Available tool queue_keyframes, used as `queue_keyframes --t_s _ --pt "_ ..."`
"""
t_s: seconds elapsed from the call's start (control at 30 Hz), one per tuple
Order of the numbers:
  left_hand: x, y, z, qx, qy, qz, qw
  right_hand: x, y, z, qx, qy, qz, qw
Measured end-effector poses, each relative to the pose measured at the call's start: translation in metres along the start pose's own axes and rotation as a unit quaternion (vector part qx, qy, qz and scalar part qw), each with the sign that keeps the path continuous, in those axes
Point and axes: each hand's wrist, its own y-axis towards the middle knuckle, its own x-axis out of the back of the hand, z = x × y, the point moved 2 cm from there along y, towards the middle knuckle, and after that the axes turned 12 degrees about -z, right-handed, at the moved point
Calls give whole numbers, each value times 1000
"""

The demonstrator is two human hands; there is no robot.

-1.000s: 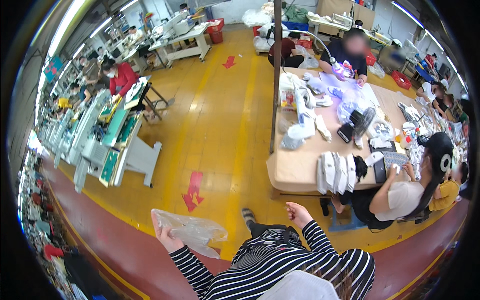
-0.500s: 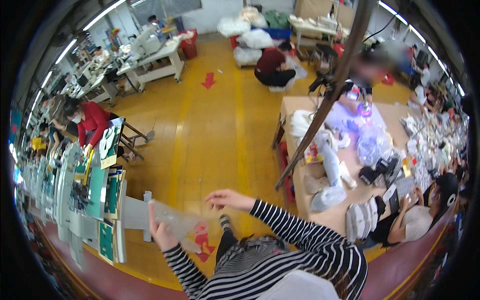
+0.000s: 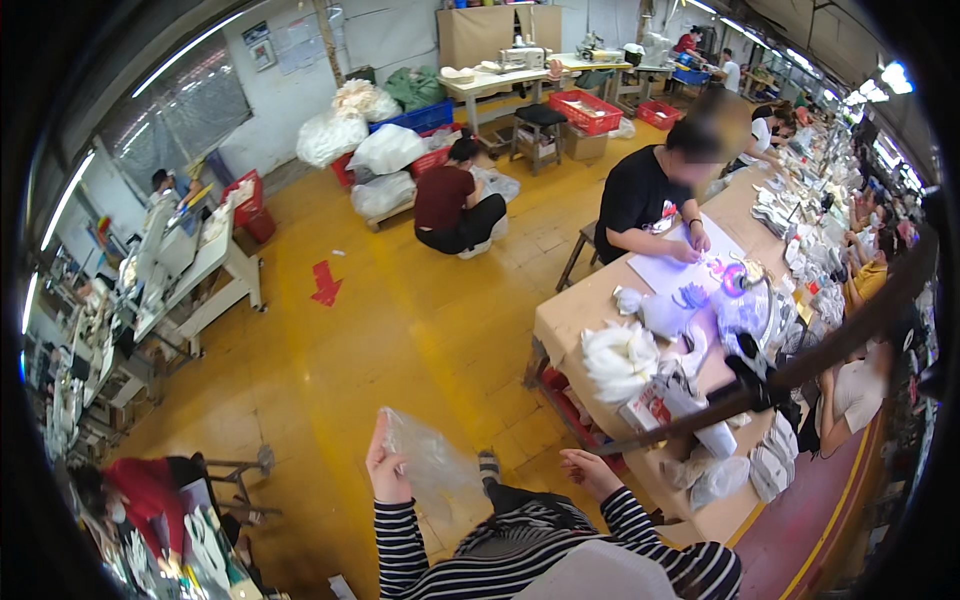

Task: The person walks through a garment factory floor, picks up a plastic bag of small fabric pieces, and places it on a table. They then open the bag and sort the small fabric pieces by hand into piles on the table.

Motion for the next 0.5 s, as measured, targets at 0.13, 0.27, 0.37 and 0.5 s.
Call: queue_keyframes --t_s 0.13,0.27,0.37,0.5 --pt "-68 122 -22 -31 -27 32 999 -86 85 92 59 -13 -21 998" --pt "-131 233 -42 -36 -14 100 994 -207 148 225 183 -72 123 973" --pt "-178 326 -35 -53 23 141 988 -275 195 317 262 -88 180 944" --pt "-228 433 1 50 99 232 966 -314 272 373 286 -80 169 940"
